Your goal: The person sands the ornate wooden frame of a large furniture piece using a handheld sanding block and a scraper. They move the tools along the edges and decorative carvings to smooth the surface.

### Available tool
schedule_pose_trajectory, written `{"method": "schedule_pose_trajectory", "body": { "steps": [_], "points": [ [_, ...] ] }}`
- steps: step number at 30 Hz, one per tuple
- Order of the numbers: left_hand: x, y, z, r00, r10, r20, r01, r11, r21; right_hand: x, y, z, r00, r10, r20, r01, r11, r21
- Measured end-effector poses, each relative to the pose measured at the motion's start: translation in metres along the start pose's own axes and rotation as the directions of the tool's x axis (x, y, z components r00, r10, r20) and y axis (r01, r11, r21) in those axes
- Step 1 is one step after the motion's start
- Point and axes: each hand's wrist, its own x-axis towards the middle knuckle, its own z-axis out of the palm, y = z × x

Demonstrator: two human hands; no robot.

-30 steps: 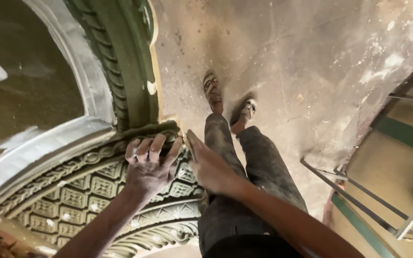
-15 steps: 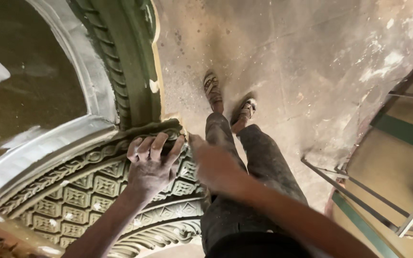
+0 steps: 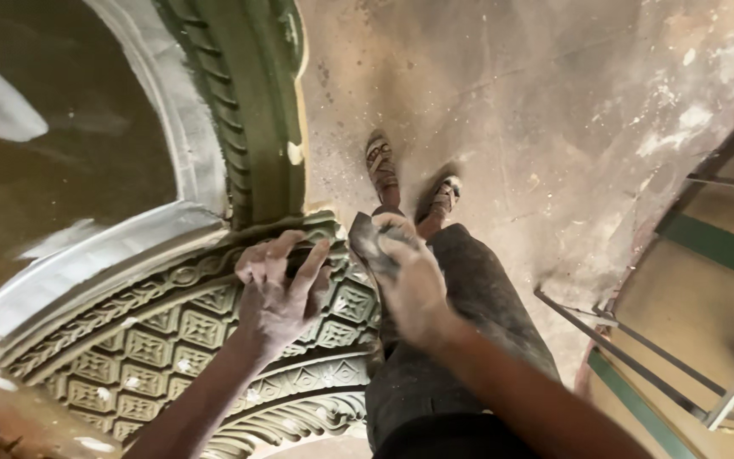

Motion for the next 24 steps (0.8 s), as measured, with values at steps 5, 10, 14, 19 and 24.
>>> {"method": "schedule_pose_trajectory", "body": {
  "steps": [5, 10, 14, 19, 24],
  "points": [
    [0.012, -0.004, -0.01, 0.989, 0.062, 0.132, -0.067, 0.997, 0.033, -0.026, 0.025, 0.019, 0.981, -0.003, -0.193, 0.032, 0.989, 0.145],
    [0.038, -0.048, -0.01, 0.929, 0.305, 0.21, -0.336, 0.933, 0.127, -0.008, 0.02, 0.048, 0.988, -0.064, -0.139, 0.04, 0.985, -0.166],
    [0.04, -0.045, -0.011, 0.964, 0.222, 0.147, -0.248, 0.949, 0.196, -0.01, 0.026, 0.052, 0.965, 0.023, -0.262, -0.072, 0.981, -0.178],
    [0.041, -0.037, -0.011, 0.969, 0.165, 0.183, -0.202, 0.958, 0.202, 0.012, 0.021, 0.042, 0.972, 0.124, -0.2, -0.123, 0.992, 0.015],
    [0.065, -0.034, -0.022, 0.932, 0.157, 0.326, -0.25, 0.931, 0.265, 0.001, 0.032, 0.019, 0.999, -0.05, -0.015, 0.051, 0.997, 0.062]
  ]
}}
